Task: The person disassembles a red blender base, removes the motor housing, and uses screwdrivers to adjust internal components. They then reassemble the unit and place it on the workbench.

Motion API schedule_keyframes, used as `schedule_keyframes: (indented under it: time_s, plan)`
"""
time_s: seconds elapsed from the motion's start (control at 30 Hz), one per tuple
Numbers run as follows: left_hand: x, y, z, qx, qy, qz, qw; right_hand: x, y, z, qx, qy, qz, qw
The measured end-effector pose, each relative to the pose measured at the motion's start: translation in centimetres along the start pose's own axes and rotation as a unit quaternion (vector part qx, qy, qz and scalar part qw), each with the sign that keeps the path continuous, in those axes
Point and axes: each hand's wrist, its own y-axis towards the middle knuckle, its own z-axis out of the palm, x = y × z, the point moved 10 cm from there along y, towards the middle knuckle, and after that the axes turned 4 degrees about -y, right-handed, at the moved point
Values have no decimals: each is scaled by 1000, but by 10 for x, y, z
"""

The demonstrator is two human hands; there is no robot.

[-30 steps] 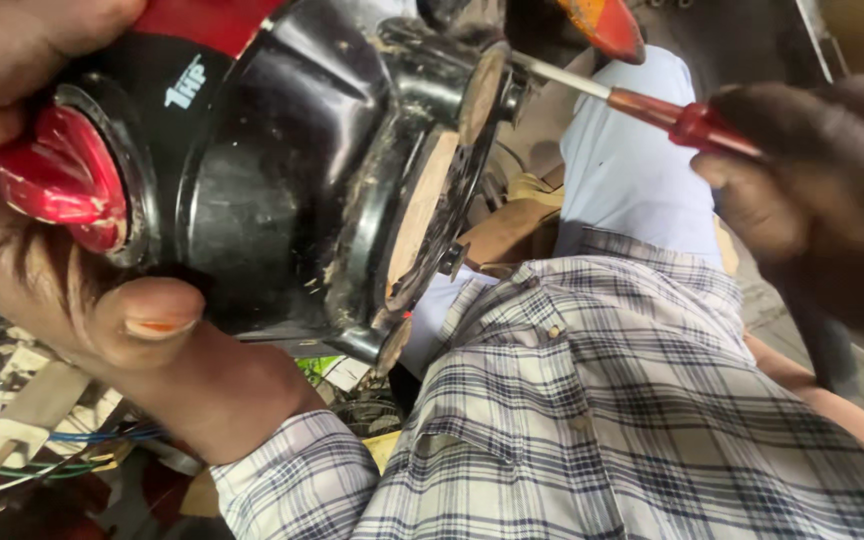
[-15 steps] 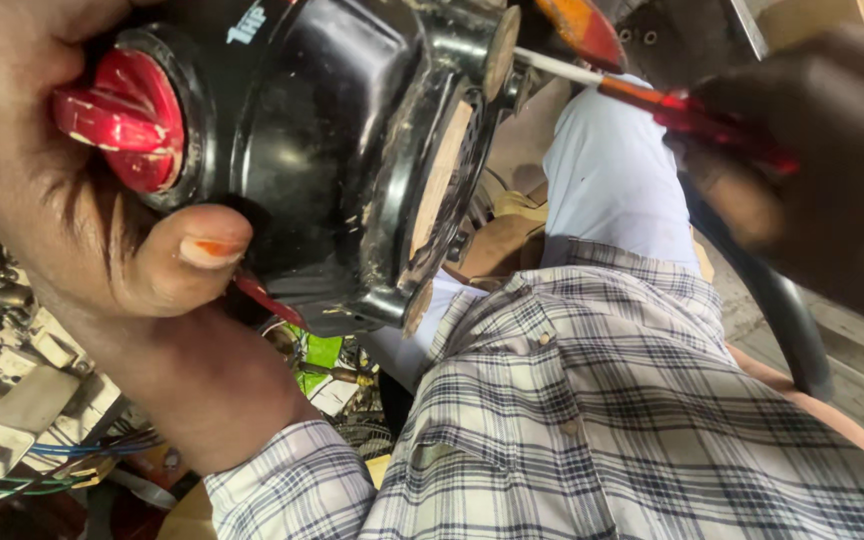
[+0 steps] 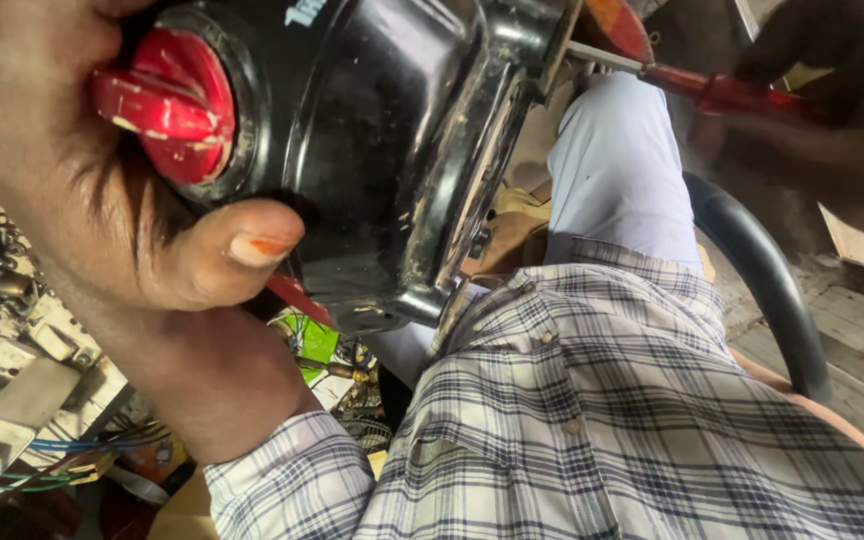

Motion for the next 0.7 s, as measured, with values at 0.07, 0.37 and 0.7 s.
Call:
schedule_keyframes:
  time_s: [0.07,0.37,0.7]
  plan:
    - [-1,2,1,-2,3,-3,1000,12,-5,3,16,-117,-32,993]
    - [4,-9,-1,7,-1,13,1000,51,-24,4,-32,-414,-182,891]
    - [9,-2,-6,12,11,31,999,21,-29,-14,-59,-336,-118,933]
